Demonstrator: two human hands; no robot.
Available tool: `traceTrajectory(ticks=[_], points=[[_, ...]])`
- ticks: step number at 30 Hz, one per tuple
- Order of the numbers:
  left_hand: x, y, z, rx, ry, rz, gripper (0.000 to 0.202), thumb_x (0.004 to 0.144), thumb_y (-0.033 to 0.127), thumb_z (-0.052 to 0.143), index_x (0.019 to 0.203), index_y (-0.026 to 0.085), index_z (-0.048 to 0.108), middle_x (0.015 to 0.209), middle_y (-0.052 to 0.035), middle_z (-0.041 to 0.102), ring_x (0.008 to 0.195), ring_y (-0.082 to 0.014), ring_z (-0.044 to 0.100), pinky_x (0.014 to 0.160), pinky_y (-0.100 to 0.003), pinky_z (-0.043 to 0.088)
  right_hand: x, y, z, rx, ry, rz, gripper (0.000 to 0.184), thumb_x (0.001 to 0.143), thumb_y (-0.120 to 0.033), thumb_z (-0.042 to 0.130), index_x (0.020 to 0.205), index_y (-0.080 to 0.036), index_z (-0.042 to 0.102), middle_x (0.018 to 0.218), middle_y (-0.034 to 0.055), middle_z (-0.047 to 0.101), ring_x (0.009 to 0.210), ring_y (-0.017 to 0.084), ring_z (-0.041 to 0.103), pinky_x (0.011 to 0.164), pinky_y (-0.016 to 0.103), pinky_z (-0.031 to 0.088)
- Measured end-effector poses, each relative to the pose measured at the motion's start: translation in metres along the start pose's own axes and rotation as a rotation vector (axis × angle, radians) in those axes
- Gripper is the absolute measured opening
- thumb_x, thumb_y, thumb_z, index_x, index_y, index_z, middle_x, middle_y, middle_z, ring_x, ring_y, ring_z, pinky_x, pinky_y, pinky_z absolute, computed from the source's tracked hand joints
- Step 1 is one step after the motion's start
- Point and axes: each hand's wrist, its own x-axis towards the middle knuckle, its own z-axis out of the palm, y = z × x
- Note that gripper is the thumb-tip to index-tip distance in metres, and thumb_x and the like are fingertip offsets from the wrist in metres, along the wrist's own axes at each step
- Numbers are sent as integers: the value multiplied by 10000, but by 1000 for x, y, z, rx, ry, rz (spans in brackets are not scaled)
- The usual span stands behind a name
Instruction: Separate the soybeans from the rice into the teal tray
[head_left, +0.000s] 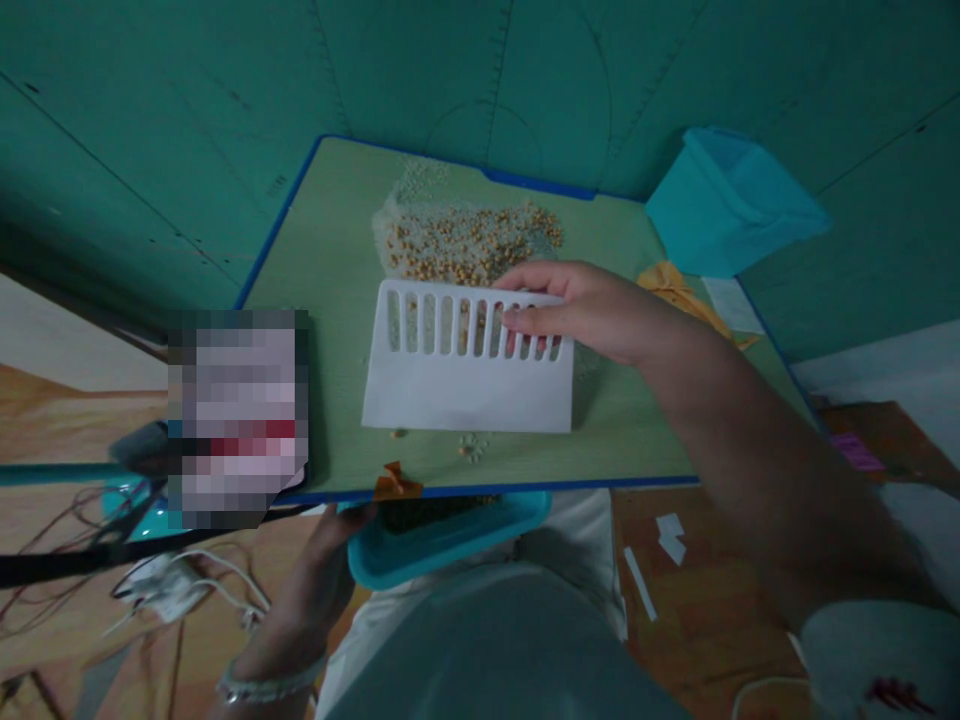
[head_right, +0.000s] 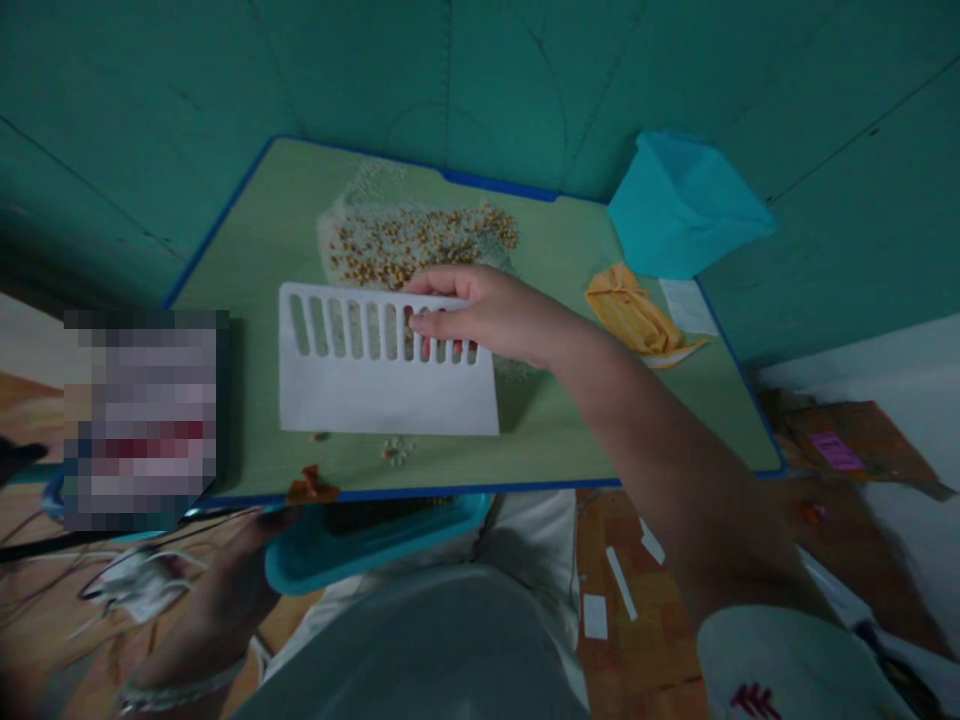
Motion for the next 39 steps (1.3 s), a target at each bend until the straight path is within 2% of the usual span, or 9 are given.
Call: traceTrajectory(ticks=[4, 7, 12, 17, 20, 25, 31, 36, 39], points=[[0, 0, -1, -6, -8, -10, 294, 540, 275, 814, 830, 257, 768, 906, 5, 820, 1154, -357, 605, 981, -410, 474, -13, -2, -5, -67, -39, 48, 153, 738, -272, 690, 887, -236, 702, 684, -43, 685, 564, 93, 589, 500, 184, 451], [-1, -1, 3, -11, -24, -10, 257, 526, 303, 822, 774, 262, 769, 894, 6, 822, 1165, -360, 596, 989, -411, 467, -27, -3, -9, -79, -20, 70, 159, 716, -281, 708, 870, -242, 717, 673, -42, 692, 572, 101, 606, 507, 187, 462], [-2, -3, 10, 8, -23, -20, 190, 511, 314, 829, 682, 261, 764, 762, 1, 821, 1168, -360, 593, 1000, -396, 453, -50, -3, -18, -106, 77, 132, 162, 690, -304, 722, 845, -258, 732, 716, -41, 719, 624, 133, 656, 533, 209, 496], [0, -4, 16, 22, -47, -38, 139, 508, 317, 821, 615, 263, 749, 709, -6, 812, 1170, -366, 588, 986, -404, 464, -63, 3, -23, -107, 209, 133, 189, 673, -302, 740, 857, -262, 731, 753, -24, 729, 635, 158, 669, 542, 242, 518], [0, -4, 20, 36, -52, -44, 145, 485, 331, 825, 577, 260, 740, 739, -16, 816, 1167, -380, 587, 990, -421, 461, -67, 9, -23, -69, 252, 147, 171, 684, -286, 733, 853, -264, 722, 703, -32, 718, 605, 150, 659, 528, 234, 505], [-2, -4, 22, 45, -58, -32, 152, 504, 331, 816, 629, 267, 757, 855, -12, 821, 1194, -378, 569, 1011, -434, 444, -71, 23, -27, 23, 269, 175, 138, 708, -301, 728, 837, -255, 710, 672, -43, 711, 557, 128, 642, 506, 213, 476], [-4, -3, 25, 64, -83, -46, 102, 535, 314, 798, 616, 270, 755, 836, -5, 820, 1194, -366, 572, 1027, -421, 430, -70, 39, -29, 87, 241, 231, 225, 709, -346, 744, 883, -216, 690, 676, -19, 716, 546, 135, 642, 514, 224, 480], [-3, -3, 25, 61, -100, -46, 153, 512, 341, 815, 635, 269, 762, 823, -11, 820, 1184, -369, 578, 1025, -417, 427, -67, 40, -26, 170, 218, 224, 188, 729, -315, 740, 883, -221, 685, 673, -34, 713, 557, 105, 631, 524, 192, 463], [-3, -4, 23, 51, -98, -42, 151, 519, 331, 816, 648, 267, 767, 798, -7, 821, 1169, -360, 589, 1024, -416, 424, -63, 40, -27, 217, 266, 192, 212, 682, -297, 766, 857, -211, 682, 643, -31, 700, 536, 108, 616, 505, 200, 457]])
